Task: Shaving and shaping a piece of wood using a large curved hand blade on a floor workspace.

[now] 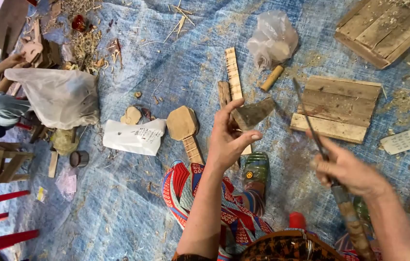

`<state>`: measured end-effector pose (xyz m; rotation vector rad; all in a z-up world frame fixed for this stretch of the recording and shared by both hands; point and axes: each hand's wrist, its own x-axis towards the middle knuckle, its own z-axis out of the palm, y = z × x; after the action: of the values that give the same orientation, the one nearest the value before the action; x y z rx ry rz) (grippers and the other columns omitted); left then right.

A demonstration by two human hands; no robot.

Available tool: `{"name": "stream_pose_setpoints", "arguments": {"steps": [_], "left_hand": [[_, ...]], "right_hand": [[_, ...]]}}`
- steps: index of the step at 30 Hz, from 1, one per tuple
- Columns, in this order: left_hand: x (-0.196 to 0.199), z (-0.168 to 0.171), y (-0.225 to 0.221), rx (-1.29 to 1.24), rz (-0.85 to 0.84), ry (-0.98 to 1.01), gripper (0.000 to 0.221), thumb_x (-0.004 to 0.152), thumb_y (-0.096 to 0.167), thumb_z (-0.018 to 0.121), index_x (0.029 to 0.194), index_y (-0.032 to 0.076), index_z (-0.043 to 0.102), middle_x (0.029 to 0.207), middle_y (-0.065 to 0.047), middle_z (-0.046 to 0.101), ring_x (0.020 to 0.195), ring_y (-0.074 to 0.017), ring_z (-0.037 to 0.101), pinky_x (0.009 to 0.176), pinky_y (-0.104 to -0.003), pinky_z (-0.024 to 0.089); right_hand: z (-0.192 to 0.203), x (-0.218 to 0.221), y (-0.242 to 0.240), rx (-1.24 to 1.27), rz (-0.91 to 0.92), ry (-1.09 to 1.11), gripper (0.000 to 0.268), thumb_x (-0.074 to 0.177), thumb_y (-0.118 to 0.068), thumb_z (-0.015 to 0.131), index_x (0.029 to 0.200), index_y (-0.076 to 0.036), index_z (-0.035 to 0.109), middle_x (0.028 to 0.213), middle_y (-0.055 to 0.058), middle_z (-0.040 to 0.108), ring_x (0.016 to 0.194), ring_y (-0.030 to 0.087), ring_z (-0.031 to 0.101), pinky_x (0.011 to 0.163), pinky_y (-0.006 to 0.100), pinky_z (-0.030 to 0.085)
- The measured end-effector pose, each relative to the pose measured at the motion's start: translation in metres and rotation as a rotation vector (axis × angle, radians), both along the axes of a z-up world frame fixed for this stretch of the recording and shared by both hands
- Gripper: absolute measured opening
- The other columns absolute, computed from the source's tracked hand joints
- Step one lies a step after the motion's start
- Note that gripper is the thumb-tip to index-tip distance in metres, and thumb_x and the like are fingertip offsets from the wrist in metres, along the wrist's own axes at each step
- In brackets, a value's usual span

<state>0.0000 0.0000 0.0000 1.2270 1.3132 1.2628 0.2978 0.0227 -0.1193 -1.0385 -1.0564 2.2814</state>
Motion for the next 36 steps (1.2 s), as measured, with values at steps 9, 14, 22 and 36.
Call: {"name": "stream_pose_setpoints", "arguments": {"steps": [9,14,22,36], "left_hand": [[0.006,0.001,-0.009,0.098,0.078,-0.195,0.042,0.091,0.005,0.074,0.126,0.008,0.051,0.119,-0.014,0.065,0.106,-0.0219,0.065,0.092,-0.034,0.056],[0.011,-0.016,-0.012,0.157,0.125,-0.171,0.044,0.098,-0.001,0.064,0.14,0.008,0.054,0.116,-0.009,0.063,0.093,-0.017,0.061,0.081,-0.03,0.053],[0.021,-0.015,-0.021,0.037,0.176,-0.104,0.046,0.099,0.003,0.058,0.144,0.004,0.05,0.111,-0.011,0.06,0.085,-0.0153,0.063,0.068,-0.027,0.054],[0.006,-0.039,-0.024,0.191,0.171,-0.179,0.038,0.104,0.008,0.06,0.139,0.005,0.047,0.116,-0.01,0.057,0.085,-0.0123,0.059,0.07,-0.027,0.055]], "right_hand": [[0.051,-0.054,-0.047,0.147,0.14,-0.773,0.029,0.099,-0.027,0.059,0.123,-0.014,0.069,0.063,0.005,0.057,0.048,0.017,0.05,0.044,0.032,0.035],[0.068,-0.067,-0.062,0.287,0.148,-0.705,0.018,0.103,-0.027,0.05,0.108,-0.013,0.061,0.072,0.004,0.063,0.047,0.015,0.051,0.037,0.029,0.042],[0.118,-0.099,-0.055,0.42,0.322,-0.793,0.016,0.107,-0.026,0.044,0.105,-0.014,0.054,0.054,-0.005,0.052,0.036,0.011,0.042,0.034,0.028,0.035],[0.106,-0.111,-0.05,0.514,0.265,-0.642,0.007,0.1,-0.019,0.054,0.098,-0.013,0.053,0.055,0.003,0.066,0.036,0.016,0.06,0.036,0.035,0.044]]}}
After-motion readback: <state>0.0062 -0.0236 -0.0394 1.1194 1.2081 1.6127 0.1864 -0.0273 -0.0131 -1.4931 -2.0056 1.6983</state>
